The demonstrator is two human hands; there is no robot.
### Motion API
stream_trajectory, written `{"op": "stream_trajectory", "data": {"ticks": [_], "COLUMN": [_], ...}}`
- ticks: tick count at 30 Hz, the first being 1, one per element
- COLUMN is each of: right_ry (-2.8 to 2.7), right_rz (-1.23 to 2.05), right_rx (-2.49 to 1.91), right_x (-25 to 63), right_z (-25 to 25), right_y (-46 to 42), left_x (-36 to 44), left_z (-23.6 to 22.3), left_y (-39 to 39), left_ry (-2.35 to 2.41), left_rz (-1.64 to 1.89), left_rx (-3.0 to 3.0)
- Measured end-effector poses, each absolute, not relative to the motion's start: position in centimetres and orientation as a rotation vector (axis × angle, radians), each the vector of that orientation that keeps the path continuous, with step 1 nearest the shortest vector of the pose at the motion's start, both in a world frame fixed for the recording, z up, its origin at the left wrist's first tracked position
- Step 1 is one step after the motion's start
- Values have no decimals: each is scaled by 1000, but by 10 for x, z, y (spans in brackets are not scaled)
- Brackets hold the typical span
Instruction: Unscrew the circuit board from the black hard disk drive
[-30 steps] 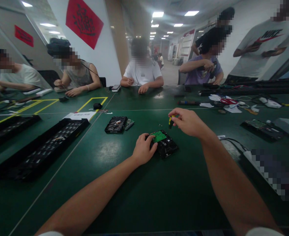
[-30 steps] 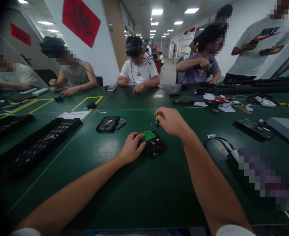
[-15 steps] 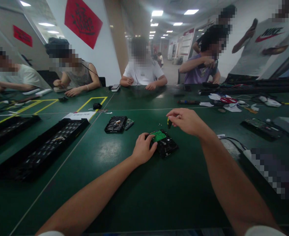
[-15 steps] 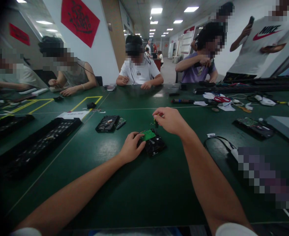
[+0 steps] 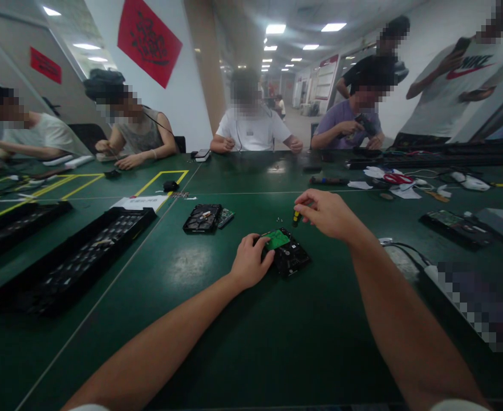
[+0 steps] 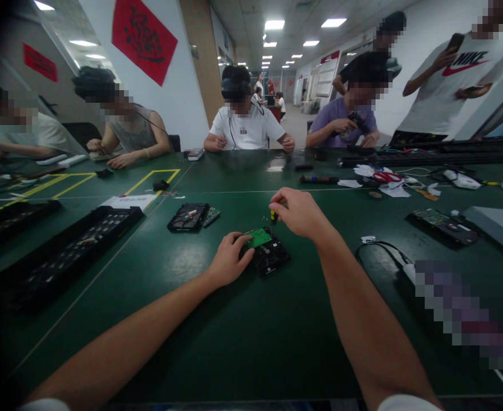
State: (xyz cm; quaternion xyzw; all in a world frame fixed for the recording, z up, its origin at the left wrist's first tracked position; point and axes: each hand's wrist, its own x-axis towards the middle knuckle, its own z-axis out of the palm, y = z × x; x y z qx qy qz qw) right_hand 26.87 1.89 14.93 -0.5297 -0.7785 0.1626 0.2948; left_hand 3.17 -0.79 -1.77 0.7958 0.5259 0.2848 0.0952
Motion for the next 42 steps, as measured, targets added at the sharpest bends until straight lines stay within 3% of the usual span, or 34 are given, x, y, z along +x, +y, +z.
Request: {"op": "stream_trajectory", "data": {"ticks": [42], "right_ry": [-2123], "right_rz": [371], "right_rx": [-1427], "right_x": [271], "right_z": [148], "right_y": [22], "left_x": [32], "left_z": [-20], "left_y": [-7], "left_ry": [1549], "left_rz": [859], "left_rx": [2358]}}
